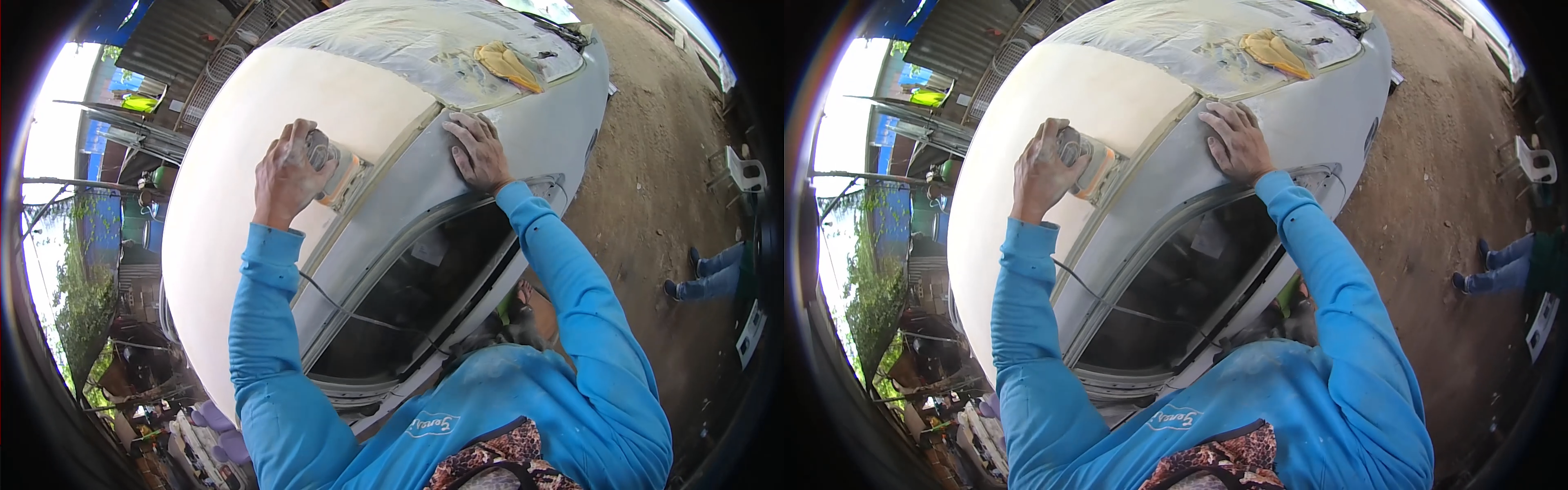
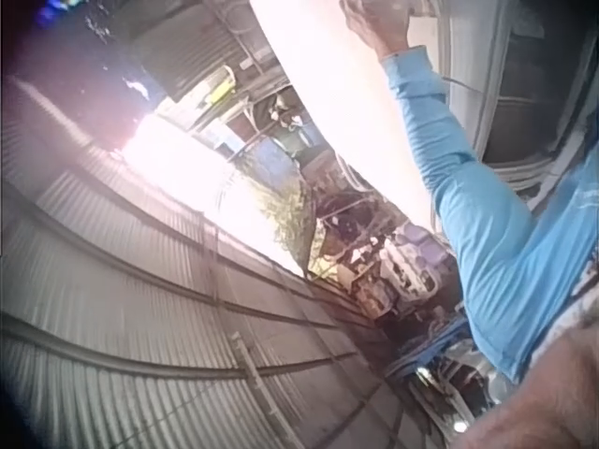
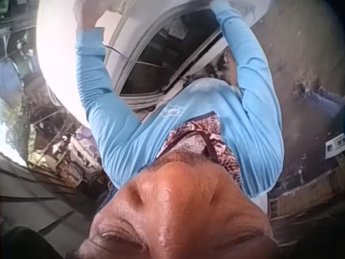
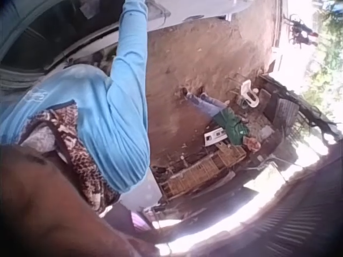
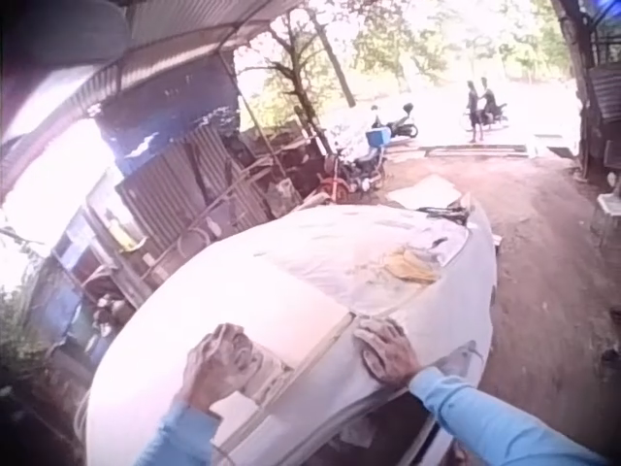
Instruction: Sanding the roof of a car using an electric orbital sander.
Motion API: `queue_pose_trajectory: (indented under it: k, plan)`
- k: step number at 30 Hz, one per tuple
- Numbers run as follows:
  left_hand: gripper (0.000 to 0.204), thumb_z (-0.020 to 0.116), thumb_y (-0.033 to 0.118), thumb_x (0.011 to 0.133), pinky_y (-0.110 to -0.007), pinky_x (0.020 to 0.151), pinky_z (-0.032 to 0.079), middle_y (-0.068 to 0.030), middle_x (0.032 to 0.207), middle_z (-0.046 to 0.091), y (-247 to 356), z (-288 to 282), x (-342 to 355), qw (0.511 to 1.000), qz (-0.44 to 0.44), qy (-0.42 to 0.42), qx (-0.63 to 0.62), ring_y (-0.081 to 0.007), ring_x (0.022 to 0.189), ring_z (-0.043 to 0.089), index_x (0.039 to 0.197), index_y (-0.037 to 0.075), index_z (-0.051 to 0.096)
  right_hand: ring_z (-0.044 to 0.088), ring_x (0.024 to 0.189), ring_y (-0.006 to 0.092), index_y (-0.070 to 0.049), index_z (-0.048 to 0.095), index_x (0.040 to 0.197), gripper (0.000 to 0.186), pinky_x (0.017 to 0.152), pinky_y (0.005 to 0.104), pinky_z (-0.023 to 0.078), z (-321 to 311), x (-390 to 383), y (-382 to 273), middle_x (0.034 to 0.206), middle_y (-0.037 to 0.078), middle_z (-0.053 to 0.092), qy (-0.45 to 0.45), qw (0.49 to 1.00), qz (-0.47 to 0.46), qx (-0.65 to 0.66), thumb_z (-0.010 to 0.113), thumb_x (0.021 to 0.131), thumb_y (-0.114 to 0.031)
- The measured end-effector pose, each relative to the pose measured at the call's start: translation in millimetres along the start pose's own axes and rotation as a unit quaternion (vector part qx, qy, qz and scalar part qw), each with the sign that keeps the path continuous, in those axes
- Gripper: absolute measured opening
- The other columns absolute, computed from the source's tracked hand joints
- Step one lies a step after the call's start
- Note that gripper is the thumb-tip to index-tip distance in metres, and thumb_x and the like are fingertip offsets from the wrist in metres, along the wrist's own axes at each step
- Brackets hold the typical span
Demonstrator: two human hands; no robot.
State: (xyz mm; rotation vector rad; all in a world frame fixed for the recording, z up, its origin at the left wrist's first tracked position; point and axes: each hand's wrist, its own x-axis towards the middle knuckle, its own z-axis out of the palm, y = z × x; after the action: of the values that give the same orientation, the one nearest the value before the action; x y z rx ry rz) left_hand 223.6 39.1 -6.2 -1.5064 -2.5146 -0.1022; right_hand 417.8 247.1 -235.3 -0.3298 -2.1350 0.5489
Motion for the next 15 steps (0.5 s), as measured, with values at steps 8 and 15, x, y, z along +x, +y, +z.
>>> queue_pose_trajectory:
  k: [8, 15]
  plan:
    - [0.055, 0.079, 0.037, 0.079, -0.047, 0.091, 0.058, -0.0079, 0.123, 0.068, 60, 32, 86, 0.998, 0.052, -0.035, 0.013, -0.0330, 0.110, 0.068, 0.125, 0.016, 0.057, 0.051, 0.133, 0.0356, -0.012, 0.060, 0.133, 0.043, 0.119, 0.0500, 0.033, 1, 0, 2, 0.141, 0.013, 0.055, 0.012, 1.000, 0.007, -0.003, 0.062, 0.091, -0.021]
    - [0.060, 0.080, 0.039, 0.079, -0.047, 0.094, 0.057, -0.0093, 0.124, 0.070, 82, 43, 123, 0.996, 0.078, -0.022, 0.039, -0.0340, 0.113, 0.069, 0.128, 0.015, 0.056, 0.049, 0.134, 0.0363, -0.012, 0.060, 0.135, 0.045, 0.119, 0.0512, 0.033, -3, -1, 5, 0.140, 0.013, 0.055, -0.005, 1.000, 0.004, 0.012, 0.064, 0.091, -0.021]
